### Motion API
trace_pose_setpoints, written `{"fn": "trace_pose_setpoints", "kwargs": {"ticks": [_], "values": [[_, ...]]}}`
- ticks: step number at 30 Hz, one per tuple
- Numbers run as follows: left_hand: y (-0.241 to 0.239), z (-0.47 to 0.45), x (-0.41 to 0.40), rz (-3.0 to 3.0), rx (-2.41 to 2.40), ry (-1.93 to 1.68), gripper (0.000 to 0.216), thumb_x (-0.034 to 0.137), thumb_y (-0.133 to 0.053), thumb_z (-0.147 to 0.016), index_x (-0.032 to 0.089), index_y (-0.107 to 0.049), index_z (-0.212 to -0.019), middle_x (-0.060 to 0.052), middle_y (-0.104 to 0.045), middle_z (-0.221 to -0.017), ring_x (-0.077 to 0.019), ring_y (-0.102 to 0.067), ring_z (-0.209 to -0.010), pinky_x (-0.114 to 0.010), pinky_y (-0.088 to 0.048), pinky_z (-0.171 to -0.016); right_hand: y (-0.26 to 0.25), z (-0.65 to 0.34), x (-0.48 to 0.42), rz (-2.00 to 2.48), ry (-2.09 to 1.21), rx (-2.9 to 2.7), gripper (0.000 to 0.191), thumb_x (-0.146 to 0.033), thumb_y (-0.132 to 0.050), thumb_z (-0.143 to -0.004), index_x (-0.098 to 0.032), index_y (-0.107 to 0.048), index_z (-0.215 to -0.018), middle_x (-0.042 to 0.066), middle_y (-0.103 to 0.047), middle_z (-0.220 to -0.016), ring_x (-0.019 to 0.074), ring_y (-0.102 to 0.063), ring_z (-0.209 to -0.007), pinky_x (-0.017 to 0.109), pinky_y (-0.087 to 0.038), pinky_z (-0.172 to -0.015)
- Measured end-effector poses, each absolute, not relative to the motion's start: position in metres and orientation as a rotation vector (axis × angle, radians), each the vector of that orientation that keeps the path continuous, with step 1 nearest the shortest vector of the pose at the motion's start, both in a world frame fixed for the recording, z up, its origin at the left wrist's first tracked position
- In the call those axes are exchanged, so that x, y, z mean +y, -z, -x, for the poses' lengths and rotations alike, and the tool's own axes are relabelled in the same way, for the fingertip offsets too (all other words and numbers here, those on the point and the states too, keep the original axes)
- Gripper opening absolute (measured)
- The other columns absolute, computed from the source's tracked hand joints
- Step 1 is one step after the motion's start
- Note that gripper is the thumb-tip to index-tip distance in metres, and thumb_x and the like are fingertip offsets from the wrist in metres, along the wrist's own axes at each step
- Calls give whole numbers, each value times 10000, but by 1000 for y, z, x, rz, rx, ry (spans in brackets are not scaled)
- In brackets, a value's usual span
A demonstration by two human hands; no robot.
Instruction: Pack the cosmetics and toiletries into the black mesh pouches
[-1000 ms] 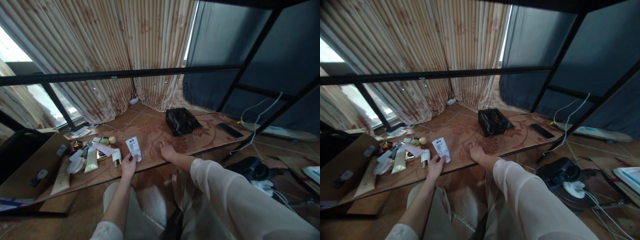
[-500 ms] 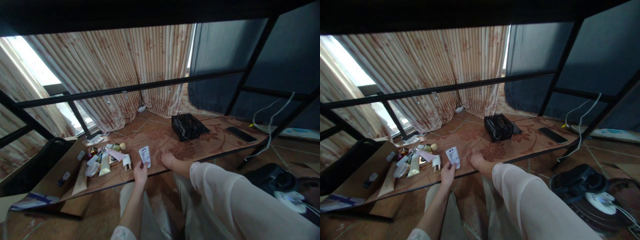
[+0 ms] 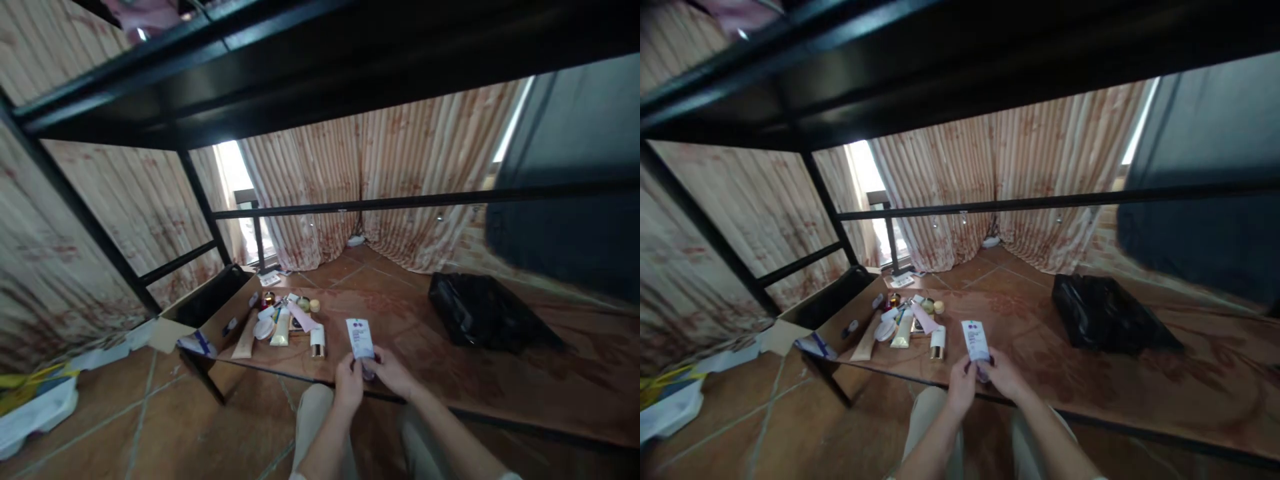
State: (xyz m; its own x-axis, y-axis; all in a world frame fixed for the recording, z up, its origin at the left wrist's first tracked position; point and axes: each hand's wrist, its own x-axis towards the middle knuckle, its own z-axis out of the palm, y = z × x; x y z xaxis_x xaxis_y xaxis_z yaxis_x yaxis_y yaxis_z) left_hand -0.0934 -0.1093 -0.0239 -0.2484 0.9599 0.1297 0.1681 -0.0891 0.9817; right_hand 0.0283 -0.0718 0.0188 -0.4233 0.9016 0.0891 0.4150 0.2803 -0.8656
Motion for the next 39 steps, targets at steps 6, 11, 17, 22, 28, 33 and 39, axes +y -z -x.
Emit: {"fn": "trace_pose_setpoints", "kwargs": {"ticks": [6, 11, 17, 22, 28, 33, 39], "values": [[16, 100, -128, -1049, 1489, -1560, 324, 328, -515, -817, 191, -612, -1094, -132, -671, -1054, -216, -647, -929, -314, -512, -812, 0, -20, -61, 1137, -1206, -1844, 439, -535, -460, -772, -165, -695, -793, 60, -712, -704, 244, -666, -683, 310, -495, -611], [-58, 212, -138, -1156, 1865, -1708, 425, 284, -558, -783, 190, -577, -1197, -130, -655, -1116, -229, -633, -951, -355, -484, -887, 13, -19, -57, 1207, -1169, -1955, 434, -568, -474, -775, -201, -705, -755, 58, -741, -807, 280, -682, -787, 323, -497, -682], [-163, 387, -134, -1103, 2971, -1316, 461, 264, -523, -792, 64, -547, -1206, -223, -573, -1220, -318, -530, -1164, -421, -404, -981, 12, -19, -55, 1264, -1207, -1906, 440, -591, -494, -755, -216, -721, -799, 59, -753, -846, 293, -690, -849, 328, -505, -759], [-172, 438, -124, -1043, 3120, -747, 413, 322, -598, -725, 138, -621, -1094, -224, -572, -1220, -386, -531, -1139, -486, -422, -886, 9, -15, -58, 1281, -1217, -1861, 428, -597, -514, -712, -216, -708, -696, 53, -748, -748, 294, -692, -758, 322, -509, -662], [-167, 437, -114, -1054, 3120, -709, 134, 211, -533, -728, 156, -653, -752, -200, -670, -963, -382, -587, -1034, -502, -410, -859, 4, -19, -61, 1326, -1255, -1769, 435, -599, -524, -692, -227, -739, -756, 52, -756, -789, 304, -694, -785, 330, -521, -641], [-209, 425, -111, -1072, 3166, -935, 288, 286, -388, -851, 132, -619, -925, -197, -669, -927, -333, -623, -942, -430, -437, -807, 9, -29, -55, 1311, -1276, -1654, 485, -590, -524, -737, -183, -726, -905, 77, -755, -916, 287, -696, -864, 329, -529, -720], [-183, 343, -114, -1181, 2476, -1806, 260, 413, -465, -824, 176, -573, -816, -69, -640, -780, -225, -598, -773, -330, -454, -714, -5, -23, -62, 1255, -1439, -1180, 757, -580, -585, -677, -164, -467, -1299, 75, -708, -854, 243, -688, -628, 319, -522, -514]]}}
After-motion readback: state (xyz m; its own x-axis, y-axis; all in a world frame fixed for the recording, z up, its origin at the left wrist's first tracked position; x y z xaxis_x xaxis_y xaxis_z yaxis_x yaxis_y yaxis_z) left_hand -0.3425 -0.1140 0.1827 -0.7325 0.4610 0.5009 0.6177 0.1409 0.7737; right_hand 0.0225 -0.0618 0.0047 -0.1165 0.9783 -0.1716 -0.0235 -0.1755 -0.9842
